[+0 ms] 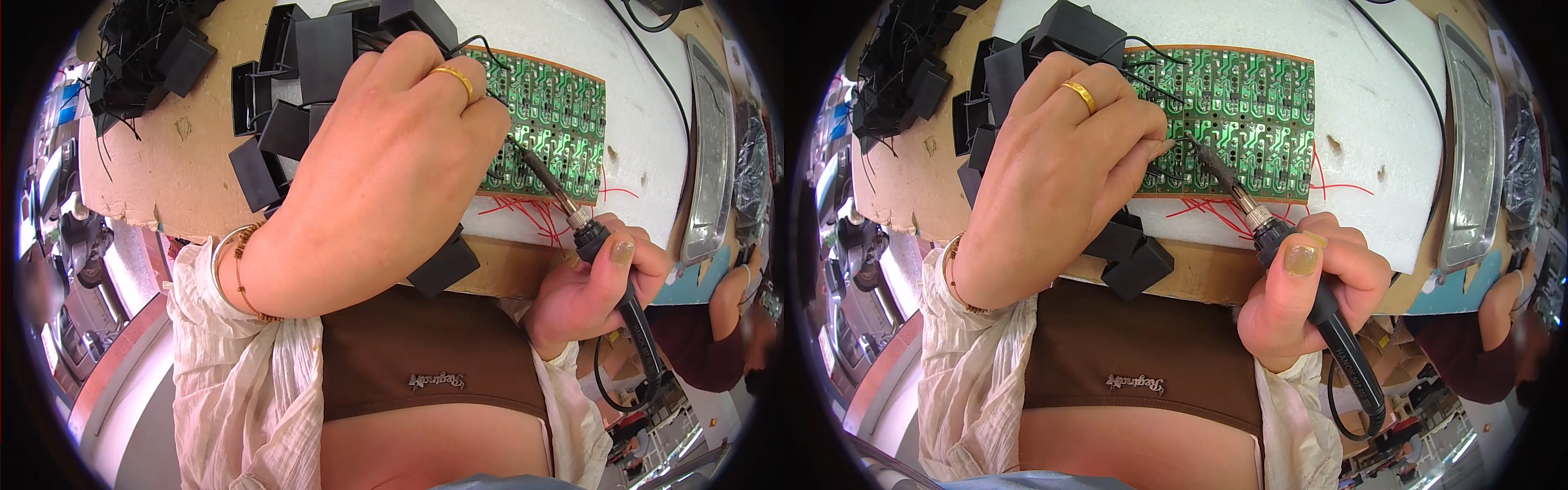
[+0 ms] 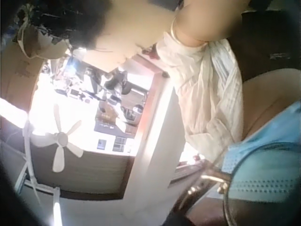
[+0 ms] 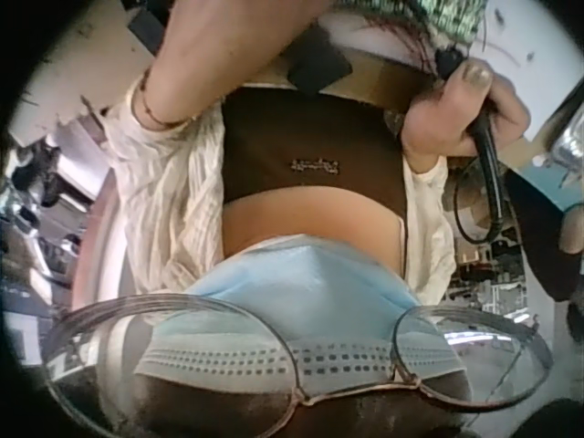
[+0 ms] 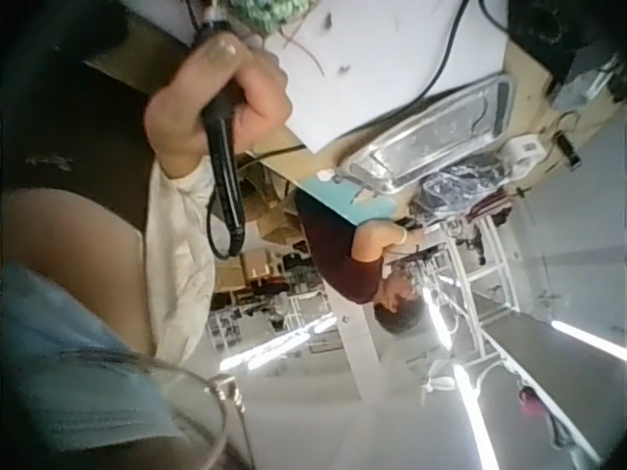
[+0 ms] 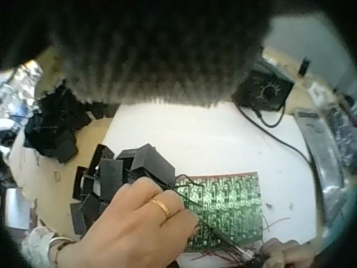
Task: Soldering wires and components onto a green circuit board at a factory workbench.
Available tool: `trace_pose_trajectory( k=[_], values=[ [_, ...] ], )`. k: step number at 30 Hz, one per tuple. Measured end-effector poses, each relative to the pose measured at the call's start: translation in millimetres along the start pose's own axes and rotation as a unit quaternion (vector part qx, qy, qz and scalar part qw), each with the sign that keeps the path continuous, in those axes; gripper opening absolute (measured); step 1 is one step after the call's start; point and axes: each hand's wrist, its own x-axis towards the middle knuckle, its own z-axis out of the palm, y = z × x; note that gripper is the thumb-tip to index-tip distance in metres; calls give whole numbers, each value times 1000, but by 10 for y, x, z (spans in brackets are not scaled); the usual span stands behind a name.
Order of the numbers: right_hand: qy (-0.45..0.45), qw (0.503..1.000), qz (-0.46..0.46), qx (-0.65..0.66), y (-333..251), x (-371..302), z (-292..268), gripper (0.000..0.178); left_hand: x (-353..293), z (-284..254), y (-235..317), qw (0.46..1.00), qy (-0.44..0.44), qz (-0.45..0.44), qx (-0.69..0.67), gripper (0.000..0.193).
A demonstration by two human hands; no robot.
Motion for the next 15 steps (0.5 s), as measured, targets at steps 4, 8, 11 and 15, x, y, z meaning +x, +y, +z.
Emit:
trace_pose_trajectory(
  k=[4, 8, 11, 15],
  values=[
    [8, 1000, -8, -1, 3, -1, 10, 20, -6, -5, 3, 1000, -5, -2, 3, 12],
    [2, 1000, -13, 10, 0, 10, 18, 20, -7, -5, 7, 1000, -3, -4, -1, 11],
    [-2, 1000, -6, 4, -12, 10, 20, 19, -3, -5, 7, 1000, -4, -5, -4, 11],
    [16, 1000, 3, -3, -15, 10, 28, 20, 1, -1, 9, 1000, 0, -5, -7, 11]
  ],
)
